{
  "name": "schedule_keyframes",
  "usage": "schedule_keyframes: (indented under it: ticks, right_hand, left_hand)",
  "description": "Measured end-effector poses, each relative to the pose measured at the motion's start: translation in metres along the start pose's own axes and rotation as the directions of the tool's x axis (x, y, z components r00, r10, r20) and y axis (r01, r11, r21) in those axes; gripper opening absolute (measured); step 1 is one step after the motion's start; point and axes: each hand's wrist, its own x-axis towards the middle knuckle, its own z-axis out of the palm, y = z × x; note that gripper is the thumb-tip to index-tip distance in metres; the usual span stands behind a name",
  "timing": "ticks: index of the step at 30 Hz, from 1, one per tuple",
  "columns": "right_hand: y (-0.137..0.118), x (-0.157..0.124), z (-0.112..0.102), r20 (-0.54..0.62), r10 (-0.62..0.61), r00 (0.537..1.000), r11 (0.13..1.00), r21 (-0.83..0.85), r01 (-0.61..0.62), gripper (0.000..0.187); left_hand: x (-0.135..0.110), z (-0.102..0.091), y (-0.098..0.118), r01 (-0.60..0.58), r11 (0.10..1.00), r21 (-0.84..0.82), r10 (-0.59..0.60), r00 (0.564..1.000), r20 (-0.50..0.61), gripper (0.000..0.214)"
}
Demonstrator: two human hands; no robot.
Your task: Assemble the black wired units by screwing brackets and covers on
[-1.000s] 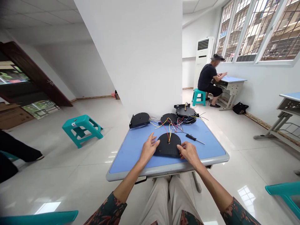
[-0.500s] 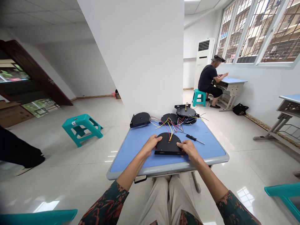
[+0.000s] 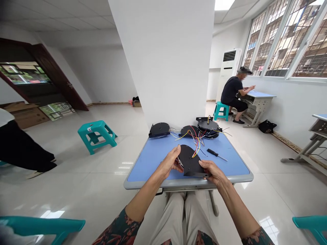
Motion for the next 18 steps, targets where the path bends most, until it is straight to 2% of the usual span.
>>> schedule_keyframes:
  ticks: [4, 8, 12, 18]
  right_hand:
    - [0.002, -0.002, -0.002, 0.056, -0.009, 0.998, 0.999, 0.032, 0.007, 0.042]
    - [0.004, -0.002, -0.003, 0.053, -0.006, 0.999, 1.000, 0.000, 0.006, 0.048]
    - [0.003, -0.005, 0.002, 0.061, -0.064, 0.996, 0.998, 0.002, 0.064, 0.049]
    - [0.000, -0.011, 0.012, 0.033, -0.070, 0.997, 0.998, -0.005, 0.070, 0.048]
  left_hand:
    - [-0.008, 0.001, -0.005, -0.036, 0.998, -0.060, 0.039, 0.998, 0.045, 0.079]
    - [-0.016, 0.002, -0.007, -0.058, 0.994, -0.087, 0.063, 0.996, 0.060, 0.078]
    - [-0.025, 0.001, -0.010, -0.091, 0.989, -0.120, 0.101, 0.992, 0.074, 0.077]
    - [-0.030, -0.004, -0.020, -0.056, 0.978, -0.200, 0.071, 0.995, 0.065, 0.079]
